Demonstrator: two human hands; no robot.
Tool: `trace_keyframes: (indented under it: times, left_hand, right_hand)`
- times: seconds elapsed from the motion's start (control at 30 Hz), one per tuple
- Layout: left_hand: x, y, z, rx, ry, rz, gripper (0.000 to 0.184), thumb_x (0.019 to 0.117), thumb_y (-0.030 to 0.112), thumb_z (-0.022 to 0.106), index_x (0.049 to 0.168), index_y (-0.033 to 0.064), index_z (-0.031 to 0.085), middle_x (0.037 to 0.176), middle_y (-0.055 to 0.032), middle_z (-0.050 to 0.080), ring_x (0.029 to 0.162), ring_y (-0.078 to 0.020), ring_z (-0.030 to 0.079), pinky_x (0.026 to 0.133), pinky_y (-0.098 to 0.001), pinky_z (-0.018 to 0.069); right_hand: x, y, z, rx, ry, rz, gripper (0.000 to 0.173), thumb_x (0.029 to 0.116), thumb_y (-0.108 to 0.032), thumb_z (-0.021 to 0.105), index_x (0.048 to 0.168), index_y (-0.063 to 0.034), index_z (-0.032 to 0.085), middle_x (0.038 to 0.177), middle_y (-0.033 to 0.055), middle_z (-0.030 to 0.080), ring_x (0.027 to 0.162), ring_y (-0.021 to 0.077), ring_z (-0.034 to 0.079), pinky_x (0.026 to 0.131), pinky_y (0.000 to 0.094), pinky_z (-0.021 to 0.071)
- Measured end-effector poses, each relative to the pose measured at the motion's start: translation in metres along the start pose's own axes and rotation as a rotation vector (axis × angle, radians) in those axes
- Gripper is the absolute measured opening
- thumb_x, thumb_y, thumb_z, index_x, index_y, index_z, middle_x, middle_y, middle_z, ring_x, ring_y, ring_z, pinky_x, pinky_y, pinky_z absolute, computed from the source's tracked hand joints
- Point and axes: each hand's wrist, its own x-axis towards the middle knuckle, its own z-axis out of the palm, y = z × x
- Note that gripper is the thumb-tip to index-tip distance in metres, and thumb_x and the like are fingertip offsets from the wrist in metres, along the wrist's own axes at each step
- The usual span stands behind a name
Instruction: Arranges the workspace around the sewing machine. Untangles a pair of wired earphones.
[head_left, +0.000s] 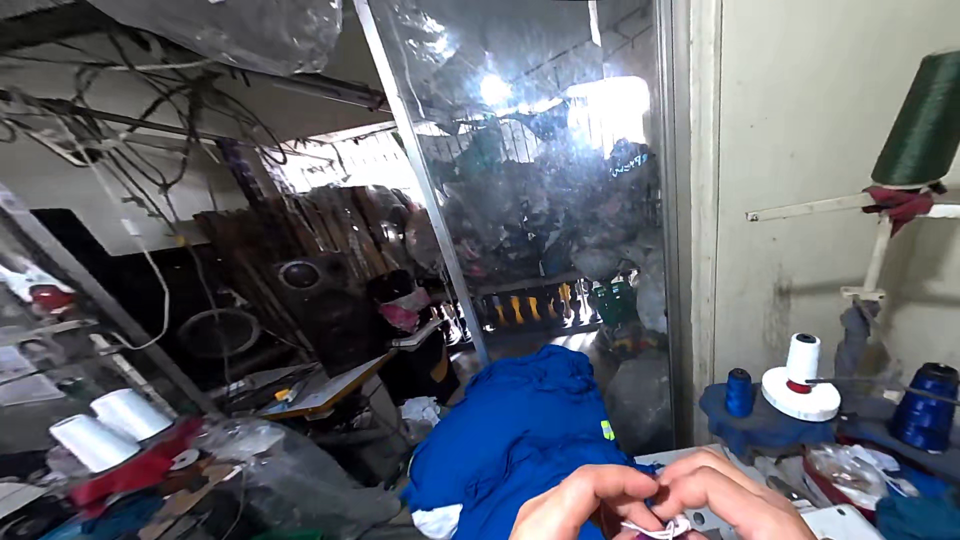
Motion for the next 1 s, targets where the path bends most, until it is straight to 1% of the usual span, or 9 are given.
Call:
trace_keyframes:
  times: [0.07,0.2,0.3,0.37,0.53,0.67,0.83,0.9,1.0]
  left_hand:
    - [0.003,-0.003,-0.007,-0.153,-0.045,0.000,0.014,0.0986,0.008,0.064,0.112,0.0069,0.065,0.102,0.0026,0.070,0.096,-0.0028,0.067,0.088,-0.0264,0.0569]
    - [0.007,-0.020,-0.034,-0.399,-0.148,-0.038,0.012,0.0977,0.021,0.063,0.107,0.0185,0.070,0.102,0.0058,0.070,0.105,-0.0094,0.066,0.104,-0.0391,0.0496]
    - [0.015,-0.020,-0.039,0.025,-0.083,-0.004,0.029,0.0986,0.024,0.064,0.117,0.0020,0.067,0.116,-0.0062,0.069,0.115,-0.0106,0.061,0.103,-0.0347,0.0478]
    - [0.023,-0.014,-0.032,0.123,-0.095,0.019,0.042,0.1004,0.029,0.063,0.125,-0.0048,0.063,0.123,-0.0132,0.066,0.118,-0.0139,0.061,0.104,-0.0358,0.0493]
    - [0.028,-0.018,-0.010,0.362,0.008,-0.006,0.010,0.0857,0.002,0.065,0.090,0.0006,0.073,0.087,-0.0087,0.073,0.088,-0.0187,0.068,0.088,-0.0432,0.0489]
    - [0.034,-0.033,-0.011,-0.114,0.117,-0.005,0.021,0.0944,0.020,0.064,0.108,0.0048,0.070,0.105,0.0005,0.069,0.096,-0.0067,0.065,0.085,-0.0272,0.0556]
    - [0.057,-0.027,-0.016,-0.132,0.181,-0.026,0.017,0.0936,0.024,0.067,0.086,0.0101,0.073,0.092,0.0047,0.069,0.089,-0.0021,0.064,0.080,-0.0212,0.0540]
    - [0.064,-0.020,-0.027,-0.512,0.186,-0.125,0.019,0.0933,0.019,0.060,0.084,0.0112,0.074,0.091,-0.0005,0.072,0.088,-0.0082,0.068,0.084,-0.0263,0.0550]
    - [0.065,-0.021,-0.047,-0.851,0.121,-0.157,0.020,0.0957,0.019,0.058,0.088,0.0084,0.074,0.089,-0.0070,0.073,0.090,-0.0154,0.071,0.090,-0.0318,0.0565]
  right_hand:
    - [0.004,0.003,-0.001,0.084,0.051,-0.048,0.020,0.0995,-0.019,0.066,0.092,-0.0010,0.069,0.097,0.0092,0.070,0.104,0.0111,0.064,0.094,0.0244,0.0494]
    - [0.009,0.003,-0.016,0.442,0.074,0.082,0.007,0.0998,-0.020,0.066,0.104,-0.0178,0.072,0.096,-0.0112,0.073,0.089,-0.0017,0.068,0.081,0.0208,0.0587]
    - [0.019,-0.004,-0.024,0.221,0.016,0.088,0.013,0.0989,-0.010,0.065,0.101,0.0021,0.070,0.090,0.0008,0.072,0.079,-0.0020,0.065,0.074,0.0179,0.0554]
    - [0.029,-0.004,-0.020,0.111,-0.017,0.050,0.016,0.0984,-0.009,0.065,0.098,0.0055,0.071,0.092,0.0080,0.071,0.081,0.0002,0.063,0.073,0.0163,0.0528]
    - [0.052,-0.004,-0.012,0.179,0.062,0.083,0.004,0.0962,-0.004,0.062,0.098,-0.0038,0.066,0.088,-0.0029,0.069,0.077,-0.0010,0.066,0.069,0.0179,0.0569]
    - [0.076,0.007,-0.008,-0.544,0.097,-0.215,0.016,0.0966,-0.018,0.058,0.094,-0.0117,0.072,0.082,0.0015,0.071,0.076,0.0130,0.068,0.065,0.0294,0.0563]
    - [0.115,0.009,-0.004,-0.936,0.135,-0.352,0.011,0.0873,-0.016,0.064,0.093,-0.0139,0.074,0.063,0.0013,0.061,0.055,0.0205,0.064,0.045,0.0374,0.0510]
    - [0.123,0.011,-0.005,-0.892,0.119,-0.264,0.017,0.0884,-0.026,0.063,0.096,-0.0160,0.074,0.063,-0.0010,0.061,0.056,0.0178,0.063,0.047,0.0375,0.0514]
    - [0.126,0.000,-0.001,-0.462,-0.142,0.302,0.019,0.0982,-0.027,0.063,0.109,-0.0137,0.072,0.070,0.0026,0.060,0.064,0.0180,0.058,0.062,0.0413,0.0477]
